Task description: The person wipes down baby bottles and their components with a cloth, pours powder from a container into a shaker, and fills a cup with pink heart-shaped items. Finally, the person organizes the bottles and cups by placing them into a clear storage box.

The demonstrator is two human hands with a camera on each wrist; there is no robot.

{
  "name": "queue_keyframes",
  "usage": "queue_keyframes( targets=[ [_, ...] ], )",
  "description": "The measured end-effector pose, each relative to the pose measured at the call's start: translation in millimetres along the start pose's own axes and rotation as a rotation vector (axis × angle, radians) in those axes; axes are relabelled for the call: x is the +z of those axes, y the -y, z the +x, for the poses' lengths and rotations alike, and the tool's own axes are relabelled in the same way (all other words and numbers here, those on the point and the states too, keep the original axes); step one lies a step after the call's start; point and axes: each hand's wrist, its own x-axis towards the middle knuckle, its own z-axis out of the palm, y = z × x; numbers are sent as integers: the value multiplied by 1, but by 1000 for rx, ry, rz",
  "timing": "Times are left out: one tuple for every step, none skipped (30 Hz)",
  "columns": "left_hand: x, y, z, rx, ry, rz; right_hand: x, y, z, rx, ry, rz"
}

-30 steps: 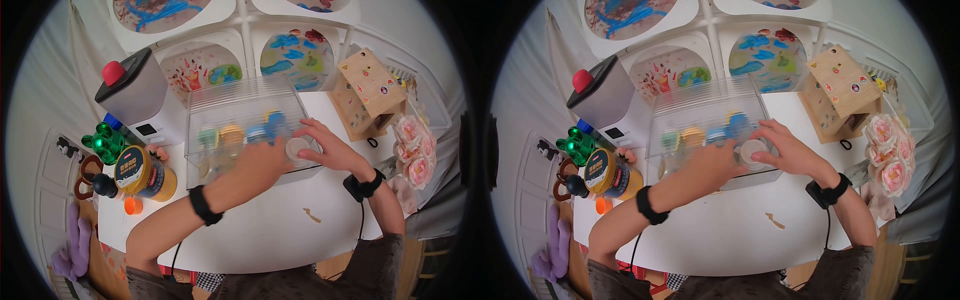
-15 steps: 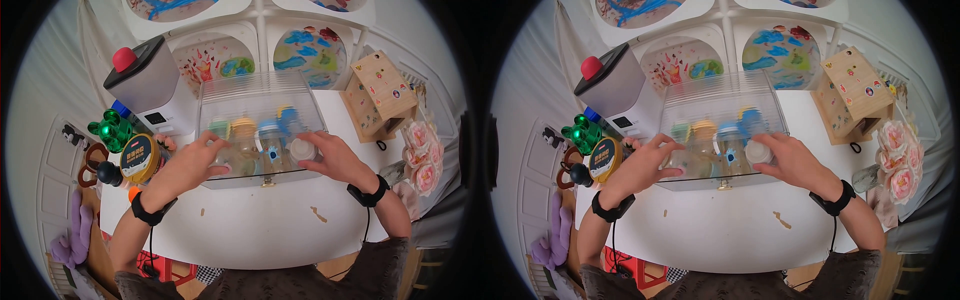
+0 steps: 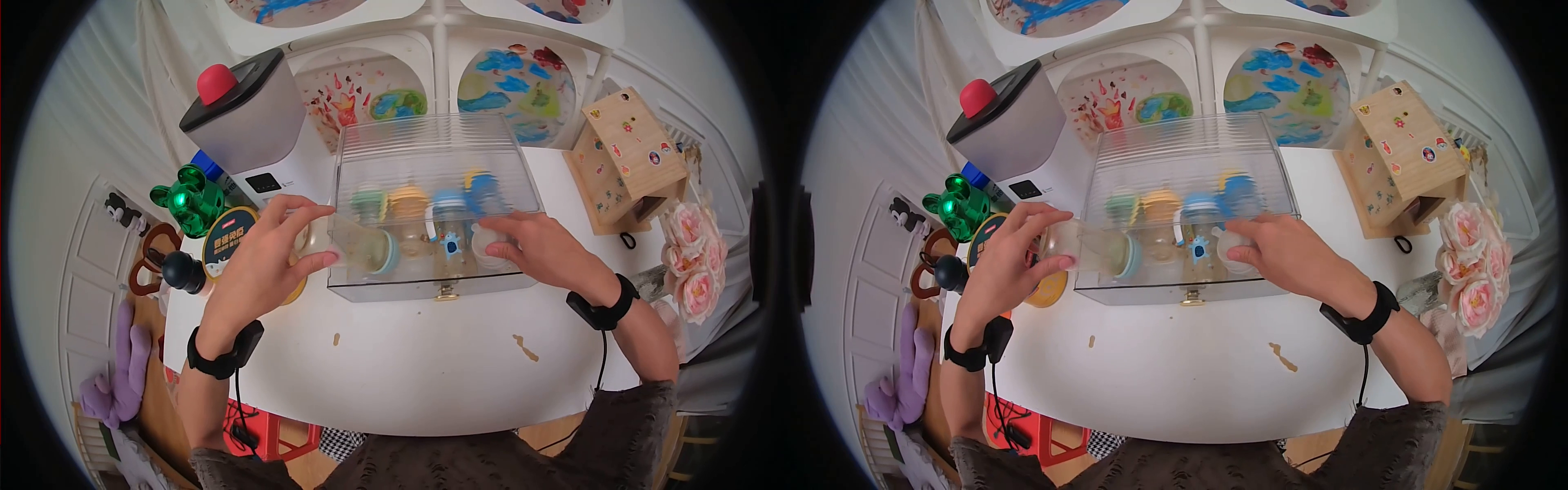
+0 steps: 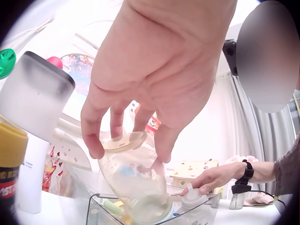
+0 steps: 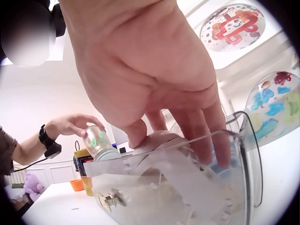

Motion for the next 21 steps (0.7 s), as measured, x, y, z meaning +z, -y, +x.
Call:
queue_keyframes(
  targets=[
    [1, 0, -1, -1, 1, 1, 1, -1, -1, -1, 0, 1],
    [2, -1, -1, -45, 6, -50, 4, -1, -1, 0, -18, 9],
    [4, -1, -2, -90, 11, -100, 5, -2, -2, -1, -36, 16],
    [7, -1, -2, -90, 11, -99, 6, -3, -3, -2, -37, 17],
    [12, 0, -3, -109, 9, -134, 6, -4, -4, 1, -44, 34],
    [17, 1, -4, -128, 7, -170, 6, -5, -4, 3, -50, 51],
    [22, 1, -4, -130, 6, -168, 5, -5, -4, 0, -50, 51],
    [27, 1, -3, -130, 10, -184, 4, -6, -4, 3, -40, 70],
    [32, 2, -3, -128, 15, -200, 2, -6, -5, 6, -30, 88],
    [37, 4, -3, -128, 15, -199, 2, -6, -5, 5, -31, 89],
    [43, 7, -4, -101, 37, -140, 1, -6, -4, 12, -20, 96],
    [46, 7, -4, -73, 59, -82, 1, -6, -4, 19, -9, 103],
    [46, 5, -3, -72, 60, -81, 1, -7, -4, 19, -9, 104],
    [46, 2, -2, -62, 81, -61, 2, -8, -4, 6, -16, 99],
    [47, -1, -1, -52, 103, -41, 2, -9, -4, -7, -23, 95],
    [50, -4, 2, -53, 104, -40, 3, -10, -5, -7, -23, 97],
    [54, -7, 5, -20, 104, -19, 4, -11, -5, -12, -27, 93],
    [55, -9, 8, 11, 103, 1, 4, -10, -5, -19, -31, 88],
    [54, -8, 12, 9, 102, 2, 4, -9, -6, -21, -29, 89],
    [53, -7, 17, -2, 146, 7, 2, -8, -7, 6, -37, 109],
    [52, -7, 20, -13, 190, 12, 2, -7, -8, 32, -46, 130]
  ],
)
